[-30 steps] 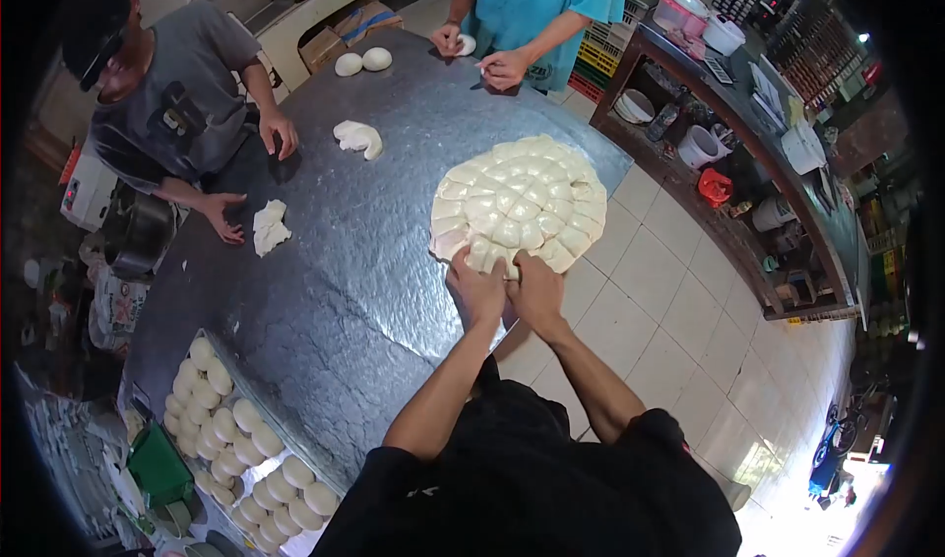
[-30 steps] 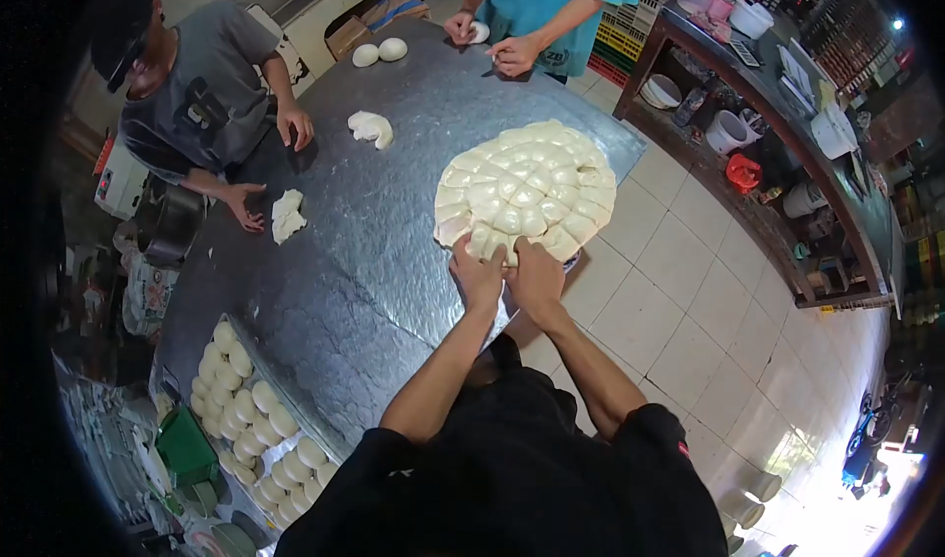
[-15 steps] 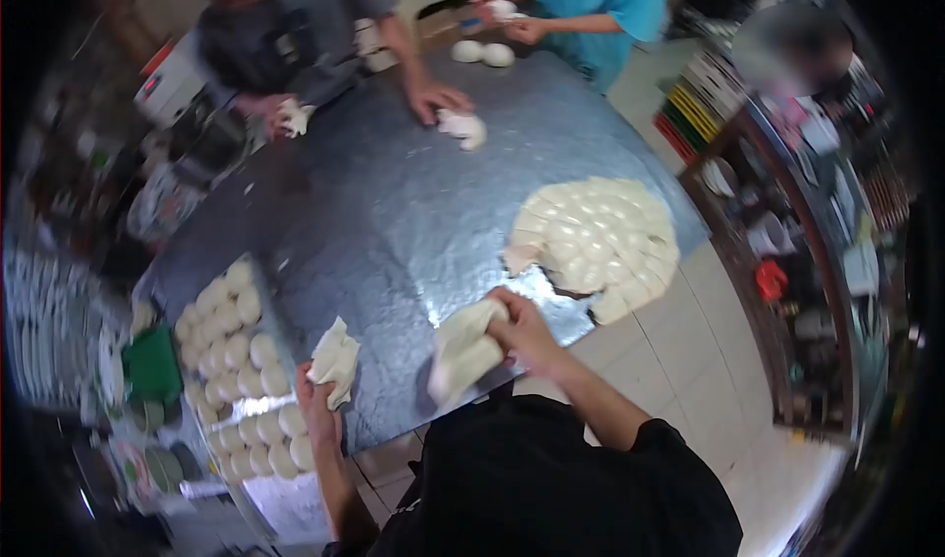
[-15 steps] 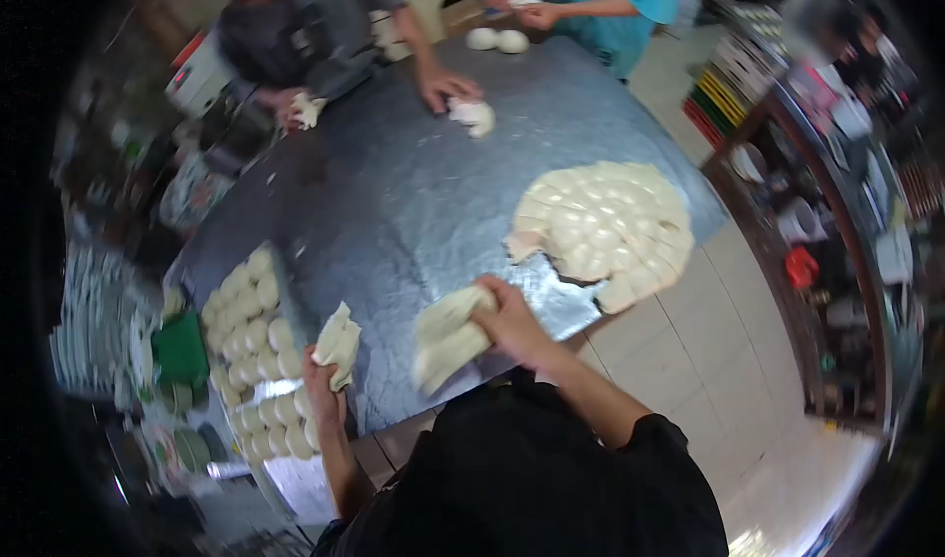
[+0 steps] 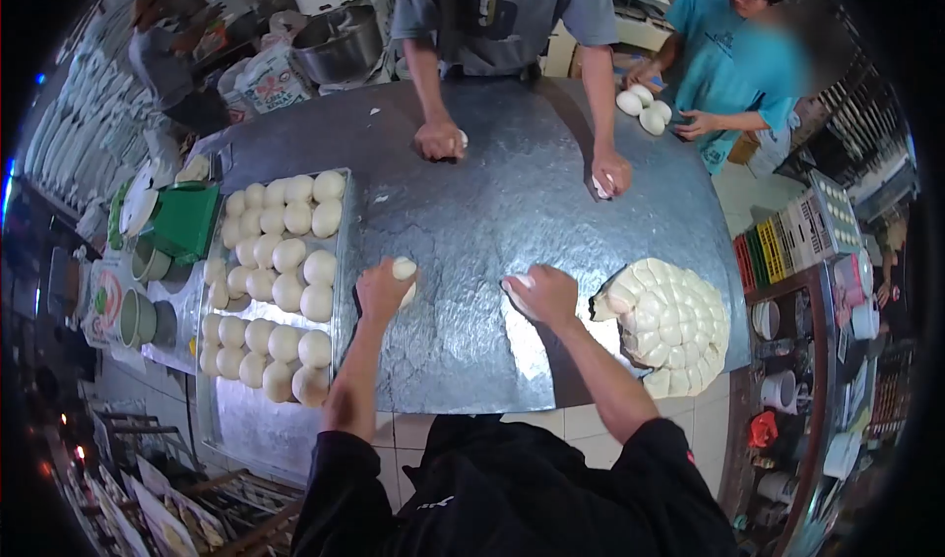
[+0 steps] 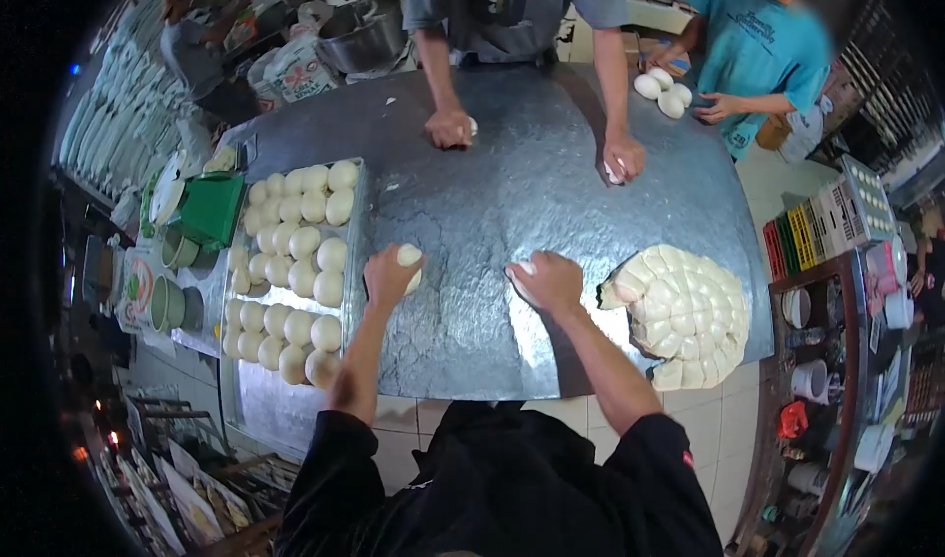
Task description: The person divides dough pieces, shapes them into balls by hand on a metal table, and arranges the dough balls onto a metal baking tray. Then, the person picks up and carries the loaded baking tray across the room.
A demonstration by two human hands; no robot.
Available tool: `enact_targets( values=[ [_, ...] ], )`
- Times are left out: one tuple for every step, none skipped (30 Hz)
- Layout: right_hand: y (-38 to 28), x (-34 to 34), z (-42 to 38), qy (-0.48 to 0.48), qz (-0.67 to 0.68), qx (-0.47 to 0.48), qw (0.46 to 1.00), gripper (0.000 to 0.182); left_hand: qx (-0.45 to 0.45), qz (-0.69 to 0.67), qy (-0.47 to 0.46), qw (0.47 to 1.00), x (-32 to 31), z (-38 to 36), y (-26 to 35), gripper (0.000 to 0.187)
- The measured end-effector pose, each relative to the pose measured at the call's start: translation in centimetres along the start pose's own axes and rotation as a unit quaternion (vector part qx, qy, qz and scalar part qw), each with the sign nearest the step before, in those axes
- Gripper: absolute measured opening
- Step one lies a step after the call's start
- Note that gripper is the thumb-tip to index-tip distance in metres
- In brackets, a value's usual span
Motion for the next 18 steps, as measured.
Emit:
enact_targets(
  values=[
    [-1.2,-0.1,-2.0,0.006,-0.065,0.034,0.997,0.044,-0.024,0.003,0.077,0.997,-0.6,-0.1,-0.2,0.037],
    [-2.3,-0.2,-4.4,0.01,-0.129,0.067,0.989,0.042,-0.047,0.008,0.152,0.987,-0.9,-0.8,0.0,0.034],
    [-4.6,1.1,-7.7,-0.058,-0.128,0.038,0.989,0.043,-0.137,0.005,0.165,0.977,-1.3,-3.7,0.9,0.034],
    [-6.8,2.7,-10.1,-0.121,-0.127,0.009,0.984,0.045,-0.228,0.003,0.179,0.957,-1.7,-6.9,2.1,0.033],
    [-6.6,3.1,-11.3,-0.146,-0.063,0.018,0.987,0.044,-0.197,-0.012,0.117,0.973,-1.8,-8.9,3.5,0.036],
    [-5.7,3.7,-12.3,-0.175,0.0,0.024,0.984,0.044,-0.163,-0.029,0.051,0.985,-1.1,-10.6,4.8,0.04],
    [-3.7,4.0,-11.0,-0.233,0.057,-0.044,0.97,0.045,-0.159,-0.029,0.053,0.986,0.9,-10.2,5.0,0.04],
    [-2.0,4.1,-9.1,-0.288,0.113,-0.111,0.945,0.045,-0.038,-0.103,-0.073,0.991,2.3,-8.7,4.0,0.048],
    [-1.2,6.2,-7.8,-0.179,0.06,-0.188,0.964,0.042,0.081,-0.174,-0.196,0.962,2.9,-8.0,2.8,0.056],
    [-1.3,7.3,-7.5,-0.082,0.066,-0.184,0.977,0.04,0.082,-0.173,-0.189,0.963,3.6,-7.8,2.1,0.056],
    [-1.4,6.1,-8.3,-0.129,-0.015,-0.109,0.986,0.039,-0.022,-0.12,-0.101,0.987,4.8,-7.8,2.0,0.059],
    [-1.1,4.2,-9.1,-0.176,-0.097,-0.033,0.979,0.039,-0.124,-0.064,-0.013,0.99,5.7,-8.3,2.2,0.063],
    [-0.3,2.0,-9.0,-0.126,-0.062,0.005,0.99,0.042,-0.199,-0.006,0.005,0.98,4.1,-7.1,1.8,0.066],
    [-1.6,2.0,-6.0,-0.124,-0.114,0.023,0.985,0.041,-0.195,-0.005,0.012,0.981,3.7,-4.7,1.9,0.066],
    [-0.5,0.8,-2.8,-0.028,-0.011,0.013,0.999,0.037,-0.178,-0.005,0.066,0.982,4.0,-2.1,2.2,0.063],
    [1.0,-0.2,-1.1,0.063,0.093,0.001,0.994,0.035,-0.157,-0.005,0.116,0.981,4.0,-1.5,1.8,0.06],
    [1.6,0.7,-0.9,0.091,0.109,-0.048,0.989,0.034,-0.151,0.001,0.114,0.982,3.4,-2.1,0.6,0.06],
    [2.1,1.7,-0.5,0.123,0.124,-0.095,0.98,0.033,-0.042,-0.138,0.098,0.985,3.0,-1.9,-1.3,0.056]
  ],
)
Point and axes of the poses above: each hand's wrist, its own z-axis towards the middle knuckle, its own x-axis out of the back of the hand, y = z × x, the point moved 4 cm from there along z, towards the middle knuckle, and after that the axes turned 7 degrees about y, right-handed, at the moved point
